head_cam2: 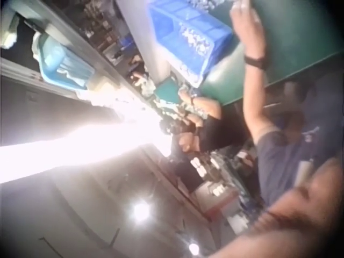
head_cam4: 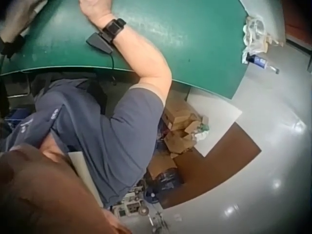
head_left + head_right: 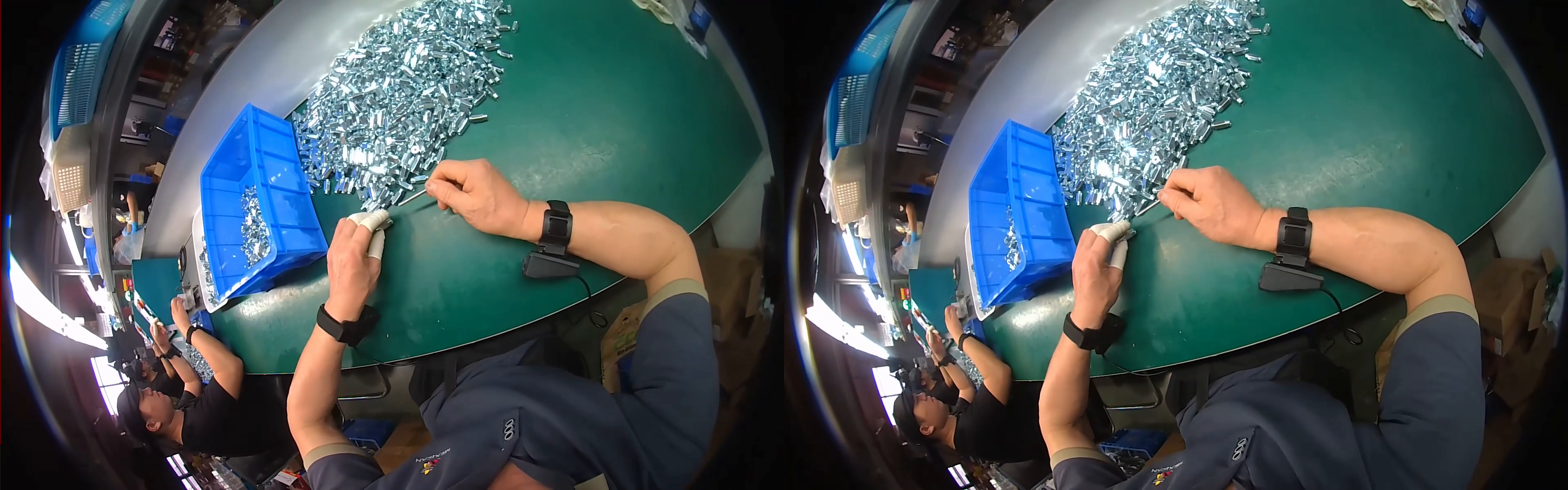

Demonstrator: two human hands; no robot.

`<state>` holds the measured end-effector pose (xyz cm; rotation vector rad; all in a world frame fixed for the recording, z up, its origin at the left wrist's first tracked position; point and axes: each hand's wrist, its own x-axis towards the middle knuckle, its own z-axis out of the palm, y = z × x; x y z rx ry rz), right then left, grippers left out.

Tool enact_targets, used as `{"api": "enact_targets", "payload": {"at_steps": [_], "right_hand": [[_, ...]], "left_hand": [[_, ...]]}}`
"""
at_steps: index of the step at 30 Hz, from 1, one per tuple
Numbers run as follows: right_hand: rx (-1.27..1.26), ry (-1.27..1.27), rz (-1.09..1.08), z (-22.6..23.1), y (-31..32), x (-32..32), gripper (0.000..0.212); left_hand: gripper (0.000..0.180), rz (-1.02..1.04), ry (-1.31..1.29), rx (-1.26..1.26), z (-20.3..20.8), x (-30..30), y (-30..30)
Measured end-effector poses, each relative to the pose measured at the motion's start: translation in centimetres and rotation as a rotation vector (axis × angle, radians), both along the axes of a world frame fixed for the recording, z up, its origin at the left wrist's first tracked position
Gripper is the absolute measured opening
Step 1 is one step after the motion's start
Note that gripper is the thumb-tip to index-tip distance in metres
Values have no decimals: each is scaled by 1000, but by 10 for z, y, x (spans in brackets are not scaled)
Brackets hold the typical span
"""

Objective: The person picks up a metal rod and slides a metal part onto it, repeating this process for several units before placing them into a blue bin.

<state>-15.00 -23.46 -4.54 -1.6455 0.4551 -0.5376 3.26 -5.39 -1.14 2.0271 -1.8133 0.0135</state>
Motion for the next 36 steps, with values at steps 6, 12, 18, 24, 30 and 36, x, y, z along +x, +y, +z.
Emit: {"api": "enact_targets", "payload": {"at_steps": [6,12,18,24,30,36], "right_hand": [[-183,-53,59,-4,5,0,27],[-36,-27,73,-2,3,-2,30],[-4,-33,78,-3,3,0,32],[51,-5,82,-1,3,-3,33],[-5,-17,154,-3,5,-4,43],[-105,13,254,-2,8,-5,51]], "left_hand": [[35,83,251,-81,4,-15,2],[37,134,387,-83,1,-22,4],[38,179,568,-100,-1,-24,8],[38,174,638,-115,0,-30,8],[38,129,576,-123,2,-37,2],[36,109,539,-113,5,-43,-2]]}}
